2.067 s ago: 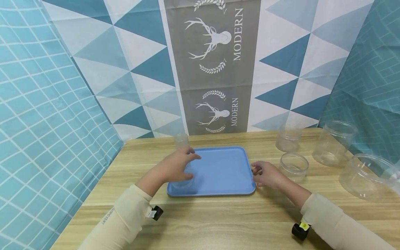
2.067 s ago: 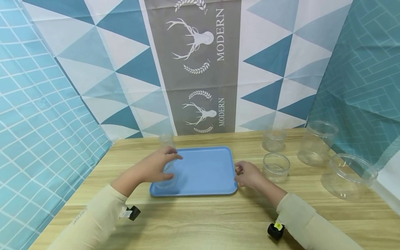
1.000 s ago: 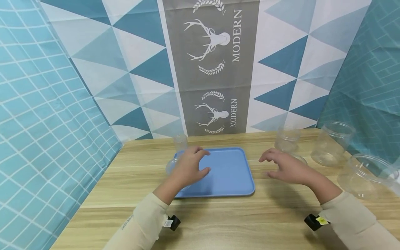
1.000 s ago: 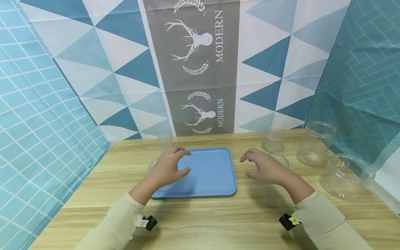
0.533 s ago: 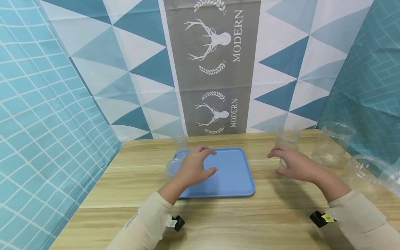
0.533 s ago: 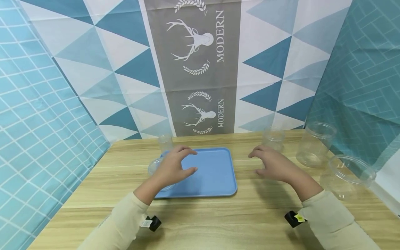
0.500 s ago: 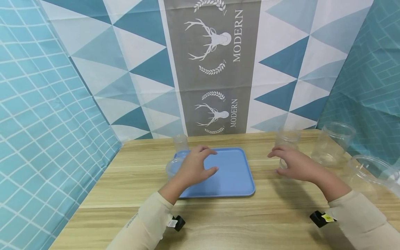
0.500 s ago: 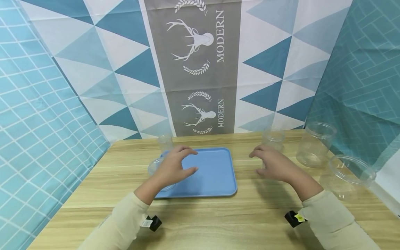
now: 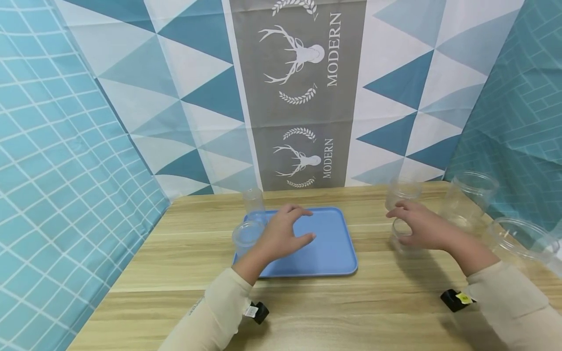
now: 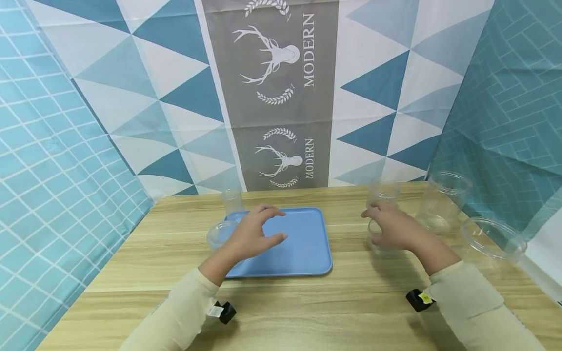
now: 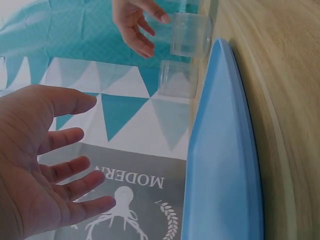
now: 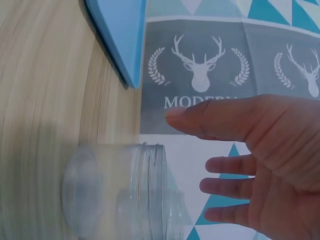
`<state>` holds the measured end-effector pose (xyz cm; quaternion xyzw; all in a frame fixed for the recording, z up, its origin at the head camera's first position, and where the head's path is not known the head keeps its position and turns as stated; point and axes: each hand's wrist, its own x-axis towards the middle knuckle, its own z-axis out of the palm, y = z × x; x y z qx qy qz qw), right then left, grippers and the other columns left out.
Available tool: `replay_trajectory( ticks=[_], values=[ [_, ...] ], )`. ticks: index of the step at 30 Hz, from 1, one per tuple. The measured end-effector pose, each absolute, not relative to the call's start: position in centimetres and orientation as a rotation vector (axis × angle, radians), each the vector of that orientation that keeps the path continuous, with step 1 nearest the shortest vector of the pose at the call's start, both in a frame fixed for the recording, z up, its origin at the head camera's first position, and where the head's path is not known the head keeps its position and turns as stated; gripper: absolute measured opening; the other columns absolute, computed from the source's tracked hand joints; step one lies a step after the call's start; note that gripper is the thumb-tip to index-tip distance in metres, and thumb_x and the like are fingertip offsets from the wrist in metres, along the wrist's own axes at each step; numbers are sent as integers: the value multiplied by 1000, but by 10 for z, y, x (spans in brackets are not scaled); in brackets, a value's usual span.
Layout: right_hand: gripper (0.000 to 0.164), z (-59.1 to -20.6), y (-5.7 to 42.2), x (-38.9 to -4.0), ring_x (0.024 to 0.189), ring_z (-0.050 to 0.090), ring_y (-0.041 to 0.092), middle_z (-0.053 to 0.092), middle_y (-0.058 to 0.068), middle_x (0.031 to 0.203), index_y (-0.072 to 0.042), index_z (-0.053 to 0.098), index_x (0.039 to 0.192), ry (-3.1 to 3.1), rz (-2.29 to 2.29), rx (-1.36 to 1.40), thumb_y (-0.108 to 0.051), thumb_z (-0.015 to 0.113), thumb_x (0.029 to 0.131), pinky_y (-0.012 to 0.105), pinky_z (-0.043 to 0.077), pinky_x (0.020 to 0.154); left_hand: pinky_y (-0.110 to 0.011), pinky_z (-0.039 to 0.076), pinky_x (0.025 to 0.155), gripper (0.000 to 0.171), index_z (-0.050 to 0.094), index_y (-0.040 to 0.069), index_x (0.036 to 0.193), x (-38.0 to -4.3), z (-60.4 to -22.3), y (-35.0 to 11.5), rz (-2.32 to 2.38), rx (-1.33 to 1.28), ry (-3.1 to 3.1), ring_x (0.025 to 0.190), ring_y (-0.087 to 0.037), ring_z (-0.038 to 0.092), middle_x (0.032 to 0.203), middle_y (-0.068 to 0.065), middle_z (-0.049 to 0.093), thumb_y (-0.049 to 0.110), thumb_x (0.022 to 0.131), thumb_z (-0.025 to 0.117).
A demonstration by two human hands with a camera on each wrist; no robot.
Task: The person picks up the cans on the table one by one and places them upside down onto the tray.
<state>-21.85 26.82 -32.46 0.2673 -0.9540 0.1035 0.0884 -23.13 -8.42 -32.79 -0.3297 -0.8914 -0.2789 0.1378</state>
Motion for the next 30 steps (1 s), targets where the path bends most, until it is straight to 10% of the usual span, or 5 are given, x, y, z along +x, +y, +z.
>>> replay_trajectory(
  ticks=[11, 30],
  values=[
    [72, -324, 272, -221, 121, 37, 59, 37, 39, 137, 1, 52, 133, -2951, 360, 727, -9, 85, 70, 64, 46, 85, -36, 51, 83, 44, 65, 13, 122, -239, -344, -73, -982, -955, -2592, 106, -23, 57, 122, -6, 58, 28, 83, 77],
    [62, -331, 280, -234, 113, 44, 61, 38, 39, 136, -5, 64, 121, -3004, 307, 709, -10, 88, 64, 61, 50, 78, -38, 53, 89, 49, 62, 14, 129, -243, -360, -62, -1522, -771, -2596, 115, -30, 59, 130, -8, 55, 25, 84, 77]
  ],
)
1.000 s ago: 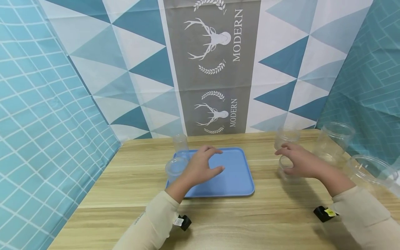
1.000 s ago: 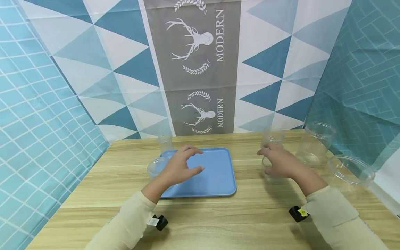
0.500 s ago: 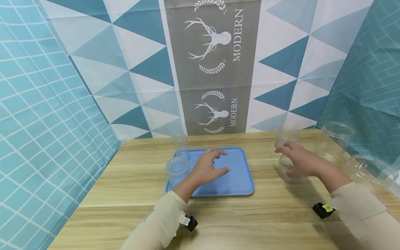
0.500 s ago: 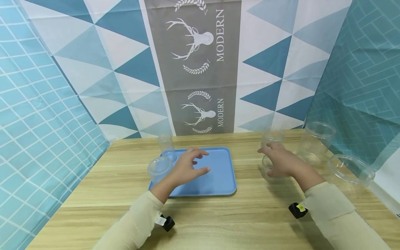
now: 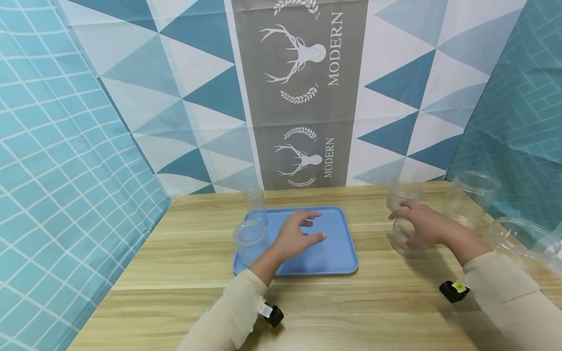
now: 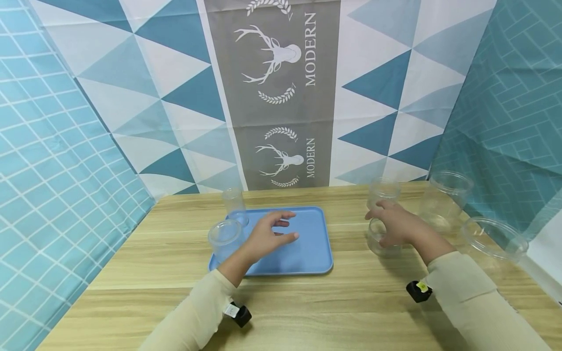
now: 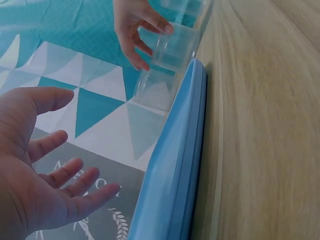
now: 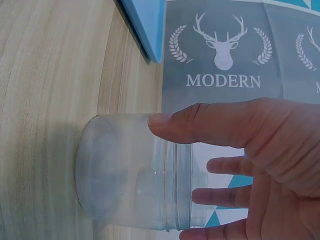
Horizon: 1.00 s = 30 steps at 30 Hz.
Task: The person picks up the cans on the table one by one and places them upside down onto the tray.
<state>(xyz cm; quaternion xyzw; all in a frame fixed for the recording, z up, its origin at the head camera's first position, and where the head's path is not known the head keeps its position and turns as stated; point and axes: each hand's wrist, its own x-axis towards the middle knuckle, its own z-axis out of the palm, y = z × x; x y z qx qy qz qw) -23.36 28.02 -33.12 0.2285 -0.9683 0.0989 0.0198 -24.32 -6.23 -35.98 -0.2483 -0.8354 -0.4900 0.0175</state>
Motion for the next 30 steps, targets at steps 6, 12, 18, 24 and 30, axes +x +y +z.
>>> replay_trajectory(
  ticks=[6, 12, 18, 24, 30],
  values=[
    [58, -330, 284, -235, 108, 46, 62, 42, 40, 130, -5, 65, 118, -3024, 260, 735, -12, 87, 64, 60, 50, 74, -36, 54, 87, 47, 64, 17, 127, -245, -362, -57, -1751, -669, -2564, 114, -25, 60, 126, -5, 60, 26, 84, 78],
    [58, -330, 286, -238, 103, 51, 57, 48, 36, 121, -3, 65, 117, -3017, 246, 772, -12, 87, 64, 58, 50, 74, -35, 54, 86, 46, 64, 17, 126, -248, -365, -53, -1937, -600, -2516, 113, -25, 60, 125, -7, 60, 24, 83, 79],
    [58, -330, 287, -240, 93, 58, 45, 55, 27, 111, -3, 65, 115, -3000, 249, 814, -11, 87, 62, 51, 52, 69, -34, 54, 85, 45, 65, 19, 125, -246, -364, -51, -1977, -587, -2508, 112, -23, 60, 124, -4, 60, 25, 83, 79],
    [57, -327, 283, -239, 90, 60, 37, 58, 21, 107, -3, 65, 115, -2994, 252, 806, -13, 86, 63, 48, 52, 69, -35, 54, 86, 46, 65, 21, 125, -245, -364, -50, -1985, -590, -2513, 111, -20, 60, 123, -1, 60, 25, 82, 79],
    [58, -321, 277, -236, 93, 60, 37, 59, 22, 110, -4, 66, 116, -3003, 266, 777, -15, 88, 64, 50, 53, 73, -35, 53, 87, 45, 65, 22, 125, -244, -364, -50, -1993, -586, -2520, 111, -19, 60, 122, 0, 60, 25, 82, 80]
  ],
)
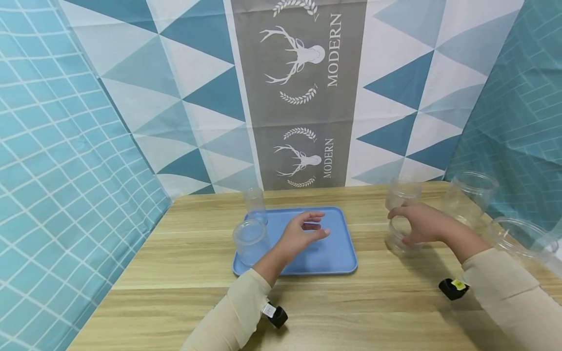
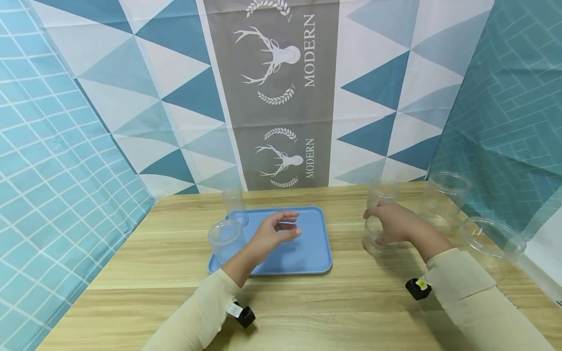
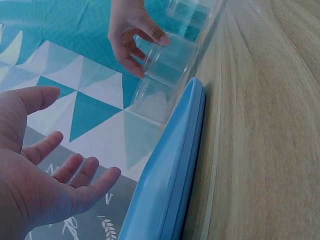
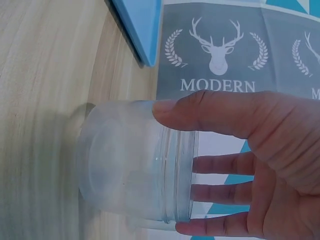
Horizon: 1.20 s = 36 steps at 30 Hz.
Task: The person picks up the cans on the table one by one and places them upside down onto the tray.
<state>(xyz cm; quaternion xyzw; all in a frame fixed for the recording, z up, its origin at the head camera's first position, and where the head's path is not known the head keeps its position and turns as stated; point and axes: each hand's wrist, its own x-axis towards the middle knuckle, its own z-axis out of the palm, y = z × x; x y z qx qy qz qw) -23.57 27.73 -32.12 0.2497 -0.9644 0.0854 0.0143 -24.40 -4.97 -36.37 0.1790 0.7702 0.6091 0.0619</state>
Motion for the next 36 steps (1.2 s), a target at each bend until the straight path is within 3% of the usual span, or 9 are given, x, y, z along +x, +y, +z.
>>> replay_trajectory(
  ticks=[15, 24, 30, 36],
  values=[
    [56, -311, 265, -228, 106, 59, 40, 60, 20, 119, -8, 66, 119, -2948, 302, 840, -18, 86, 68, 54, 51, 82, -36, 53, 89, 46, 63, 24, 127, -241, -361, -52, 1838, 544, 2315, 113, -20, 59, 124, 1, 59, 26, 84, 79],
    [56, -305, 258, -223, 107, 59, 39, 60, 16, 119, -10, 65, 120, -2867, 316, 860, -17, 86, 69, 54, 52, 83, -36, 56, 84, 45, 62, 11, 128, -241, -359, -52, 1992, 590, 2194, 117, -30, 57, 124, -8, 56, 15, 85, 76],
    [58, -302, 253, -219, 107, 58, 38, 61, 14, 118, -10, 65, 121, -2820, 350, 860, -19, 87, 68, 55, 51, 84, -47, 53, 90, 45, 60, 8, 129, -241, -357, -51, 2104, 567, 2005, 113, -24, 59, 126, -9, 55, 12, 87, 74],
    [60, -297, 252, -214, 109, 57, 37, 61, 13, 120, -10, 64, 123, -2789, 418, 839, -19, 88, 69, 56, 51, 86, -50, 51, 92, 46, 57, 5, 131, -241, -354, -49, 2151, 517, 1891, 111, -24, 60, 128, -12, 53, 11, 88, 71]
  ],
)
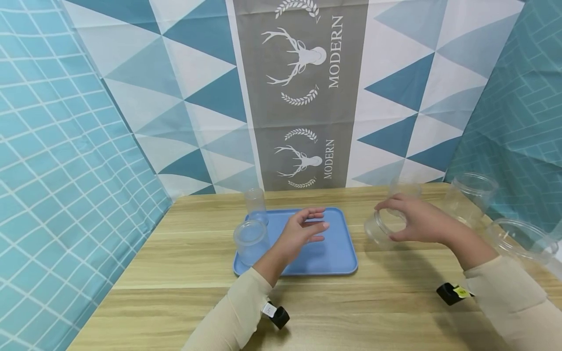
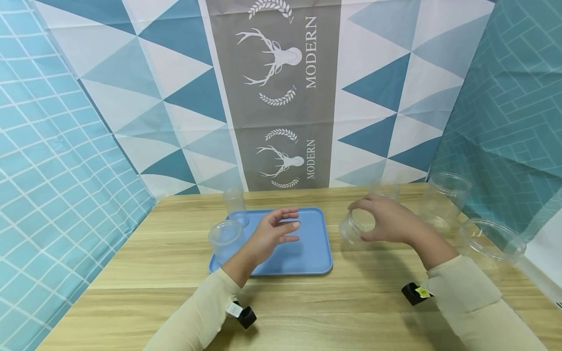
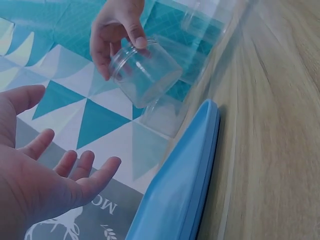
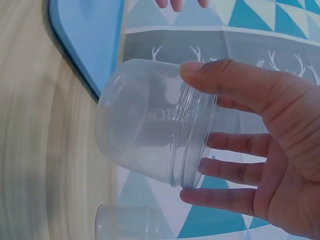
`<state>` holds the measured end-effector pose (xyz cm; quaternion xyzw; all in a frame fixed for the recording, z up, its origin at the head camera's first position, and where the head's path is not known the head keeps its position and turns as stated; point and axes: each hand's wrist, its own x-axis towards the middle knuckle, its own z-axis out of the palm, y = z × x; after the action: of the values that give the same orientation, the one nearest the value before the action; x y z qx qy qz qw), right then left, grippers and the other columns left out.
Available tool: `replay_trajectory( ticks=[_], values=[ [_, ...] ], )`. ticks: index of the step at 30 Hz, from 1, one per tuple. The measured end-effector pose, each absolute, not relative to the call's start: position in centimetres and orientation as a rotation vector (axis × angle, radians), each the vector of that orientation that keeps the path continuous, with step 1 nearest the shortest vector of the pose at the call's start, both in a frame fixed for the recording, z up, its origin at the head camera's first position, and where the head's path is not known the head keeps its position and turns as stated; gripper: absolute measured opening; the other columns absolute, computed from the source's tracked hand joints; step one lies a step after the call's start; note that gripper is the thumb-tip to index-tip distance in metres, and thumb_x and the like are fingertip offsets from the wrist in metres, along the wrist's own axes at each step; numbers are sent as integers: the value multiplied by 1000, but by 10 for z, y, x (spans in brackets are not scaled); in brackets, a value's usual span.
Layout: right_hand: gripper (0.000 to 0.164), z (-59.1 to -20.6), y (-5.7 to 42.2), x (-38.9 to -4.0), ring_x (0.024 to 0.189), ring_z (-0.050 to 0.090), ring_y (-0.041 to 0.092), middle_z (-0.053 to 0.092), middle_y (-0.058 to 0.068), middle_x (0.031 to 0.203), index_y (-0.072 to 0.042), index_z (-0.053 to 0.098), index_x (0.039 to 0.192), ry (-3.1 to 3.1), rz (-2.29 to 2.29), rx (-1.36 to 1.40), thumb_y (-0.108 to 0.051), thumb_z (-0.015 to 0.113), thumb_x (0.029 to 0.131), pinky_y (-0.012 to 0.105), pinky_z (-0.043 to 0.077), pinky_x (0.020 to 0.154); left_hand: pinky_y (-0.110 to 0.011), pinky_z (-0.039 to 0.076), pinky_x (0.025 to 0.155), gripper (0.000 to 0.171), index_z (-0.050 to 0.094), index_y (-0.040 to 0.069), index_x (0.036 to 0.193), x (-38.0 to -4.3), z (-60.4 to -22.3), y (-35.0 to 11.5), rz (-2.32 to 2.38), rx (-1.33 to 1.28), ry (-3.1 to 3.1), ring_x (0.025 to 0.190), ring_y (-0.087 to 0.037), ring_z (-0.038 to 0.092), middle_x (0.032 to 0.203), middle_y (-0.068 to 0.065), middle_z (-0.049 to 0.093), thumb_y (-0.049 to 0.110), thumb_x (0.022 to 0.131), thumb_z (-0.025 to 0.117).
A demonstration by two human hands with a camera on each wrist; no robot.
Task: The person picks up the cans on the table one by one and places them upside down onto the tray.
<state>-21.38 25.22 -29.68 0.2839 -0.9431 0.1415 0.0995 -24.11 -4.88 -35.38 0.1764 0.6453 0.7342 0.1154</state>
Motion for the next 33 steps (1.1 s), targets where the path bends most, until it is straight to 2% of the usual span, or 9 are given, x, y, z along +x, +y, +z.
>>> replay_trajectory(
  ticks=[6, 13, 23, 33],
  values=[
    [63, -294, 254, -210, 110, 57, 34, 60, 11, 122, -11, 63, 126, -2722, 489, 860, -19, 89, 69, 54, 51, 84, -53, 50, 92, 45, 57, 4, 132, -244, -350, -48, 2177, 480, 1847, 112, -24, 59, 129, -13, 52, 12, 90, 69],
    [64, -292, 253, -207, 107, 56, 32, 59, 9, 124, -15, 61, 128, -2669, 574, 886, -22, 89, 71, 42, 57, 70, -52, 52, 90, 44, 56, 3, 132, -246, -348, -48, 2200, 477, 1825, 114, -25, 57, 128, -13, 52, 11, 91, 68],
    [62, -291, 247, -204, 110, 56, 32, 58, 8, 125, -15, 62, 127, -2598, 583, 923, -27, 88, 72, 40, 59, 69, -53, 53, 89, 44, 53, 2, 134, -243, -341, -46, 2257, 489, 1688, 120, -31, 54, 130, -15, 51, 9, 92, 64],
    [63, -292, 240, -203, 104, 59, 27, 59, 5, 122, -15, 62, 124, -2466, 590, 987, -21, 90, 69, 35, 59, 65, -55, 52, 88, 44, 53, 5, 135, -243, -337, -45, 2268, 396, 1545, 119, -32, 54, 133, -14, 52, 14, 93, 62]
  ],
)
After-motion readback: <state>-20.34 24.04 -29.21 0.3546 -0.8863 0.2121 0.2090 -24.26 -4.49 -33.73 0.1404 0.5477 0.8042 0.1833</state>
